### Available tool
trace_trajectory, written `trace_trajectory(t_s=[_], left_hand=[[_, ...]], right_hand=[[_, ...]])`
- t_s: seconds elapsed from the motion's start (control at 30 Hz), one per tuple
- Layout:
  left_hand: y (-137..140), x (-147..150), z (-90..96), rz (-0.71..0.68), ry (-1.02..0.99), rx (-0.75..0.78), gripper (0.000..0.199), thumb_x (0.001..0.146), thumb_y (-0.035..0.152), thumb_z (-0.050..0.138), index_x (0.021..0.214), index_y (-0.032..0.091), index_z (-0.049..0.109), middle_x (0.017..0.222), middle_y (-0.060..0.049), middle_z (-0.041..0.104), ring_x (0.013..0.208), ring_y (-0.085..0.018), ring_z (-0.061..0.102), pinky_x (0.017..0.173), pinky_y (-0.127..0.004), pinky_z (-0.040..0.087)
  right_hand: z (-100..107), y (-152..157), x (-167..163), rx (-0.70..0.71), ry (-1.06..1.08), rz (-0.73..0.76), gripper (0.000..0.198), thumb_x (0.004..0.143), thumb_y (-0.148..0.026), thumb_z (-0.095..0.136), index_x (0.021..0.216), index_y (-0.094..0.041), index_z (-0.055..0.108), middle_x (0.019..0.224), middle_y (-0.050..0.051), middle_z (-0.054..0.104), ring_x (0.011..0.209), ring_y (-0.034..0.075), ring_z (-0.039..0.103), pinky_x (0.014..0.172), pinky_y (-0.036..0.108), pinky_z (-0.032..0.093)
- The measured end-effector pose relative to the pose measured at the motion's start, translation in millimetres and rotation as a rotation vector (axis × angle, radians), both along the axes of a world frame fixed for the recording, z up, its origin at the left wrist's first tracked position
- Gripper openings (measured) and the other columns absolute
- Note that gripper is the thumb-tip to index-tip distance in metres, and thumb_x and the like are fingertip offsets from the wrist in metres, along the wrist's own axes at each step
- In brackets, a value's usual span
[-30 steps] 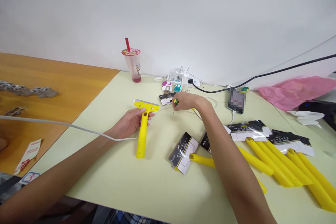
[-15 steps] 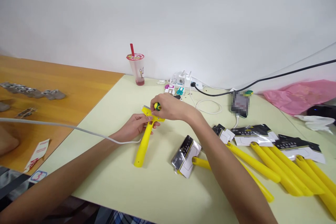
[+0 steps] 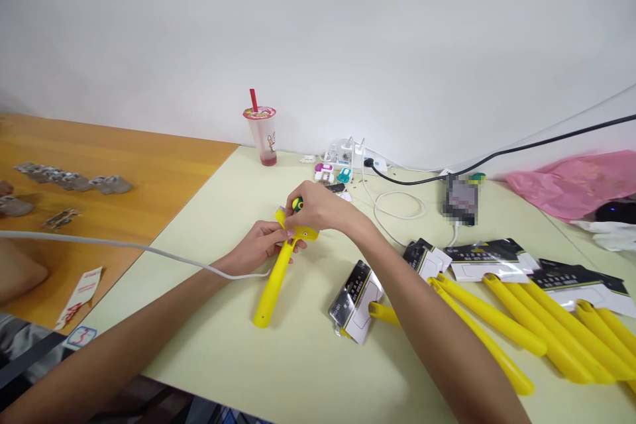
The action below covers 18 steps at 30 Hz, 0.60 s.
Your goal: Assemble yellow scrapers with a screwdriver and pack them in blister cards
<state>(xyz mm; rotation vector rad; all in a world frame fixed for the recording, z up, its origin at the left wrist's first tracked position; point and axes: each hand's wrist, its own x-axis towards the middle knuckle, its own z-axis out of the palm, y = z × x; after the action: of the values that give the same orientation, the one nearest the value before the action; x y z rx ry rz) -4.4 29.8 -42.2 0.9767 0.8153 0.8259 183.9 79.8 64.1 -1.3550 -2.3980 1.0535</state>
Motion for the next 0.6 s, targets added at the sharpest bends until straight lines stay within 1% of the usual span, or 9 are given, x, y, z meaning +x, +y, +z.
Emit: trace_trajectory(t_s=[0.13,0.27,0.37,0.47,0.6], left_hand=[[-1,-2,-0.5,-0.015,0.005,0.021,0.042,0.085,0.049,0.091,0.094,0.009,0.083,0.107,-0.024,0.083,0.077,-0.022,0.073,0.072,-0.038,0.062],[-1,-5,-3.8,-0.052,0.023,0.059,0.041,0.089,0.05,0.087,0.091,0.009,0.083,0.109,-0.023,0.083,0.078,-0.022,0.074,0.073,-0.039,0.063],[0,-6,-5.8,-0.062,0.029,0.067,0.04,0.09,0.049,0.086,0.093,0.01,0.083,0.11,-0.023,0.083,0.077,-0.022,0.074,0.074,-0.039,0.063],[0,-5,-5.8,-0.047,0.015,0.052,0.039,0.089,0.048,0.088,0.095,0.01,0.083,0.108,-0.022,0.083,0.077,-0.022,0.073,0.073,-0.038,0.063],[0,-4,-3.8,-0.027,-0.005,0.038,0.042,0.085,0.049,0.09,0.093,0.009,0.082,0.105,-0.023,0.083,0.081,-0.023,0.073,0.071,-0.037,0.063]], right_hand=[[1,2,2,-0.065,0.011,-0.035,0.016,0.075,-0.032,0.081,0.083,-0.018,0.076,0.076,0.0,0.066,0.063,0.012,0.048,0.055,0.028,0.035],[-1,7,11,-0.128,0.023,0.018,0.025,0.078,-0.039,0.083,0.093,-0.021,0.075,0.085,0.0,0.07,0.06,0.01,0.045,0.051,0.029,0.03],[-2,9,17,-0.118,0.028,0.062,0.028,0.078,-0.042,0.085,0.095,-0.021,0.075,0.093,0.001,0.072,0.063,0.01,0.048,0.051,0.028,0.03],[0,9,18,-0.101,0.005,0.029,0.029,0.081,-0.043,0.084,0.1,-0.022,0.075,0.095,0.001,0.072,0.063,0.011,0.048,0.052,0.028,0.032],[0,8,16,-0.033,-0.04,-0.013,0.038,0.082,-0.043,0.084,0.111,-0.019,0.077,0.102,0.005,0.074,0.073,0.015,0.057,0.058,0.028,0.04]])
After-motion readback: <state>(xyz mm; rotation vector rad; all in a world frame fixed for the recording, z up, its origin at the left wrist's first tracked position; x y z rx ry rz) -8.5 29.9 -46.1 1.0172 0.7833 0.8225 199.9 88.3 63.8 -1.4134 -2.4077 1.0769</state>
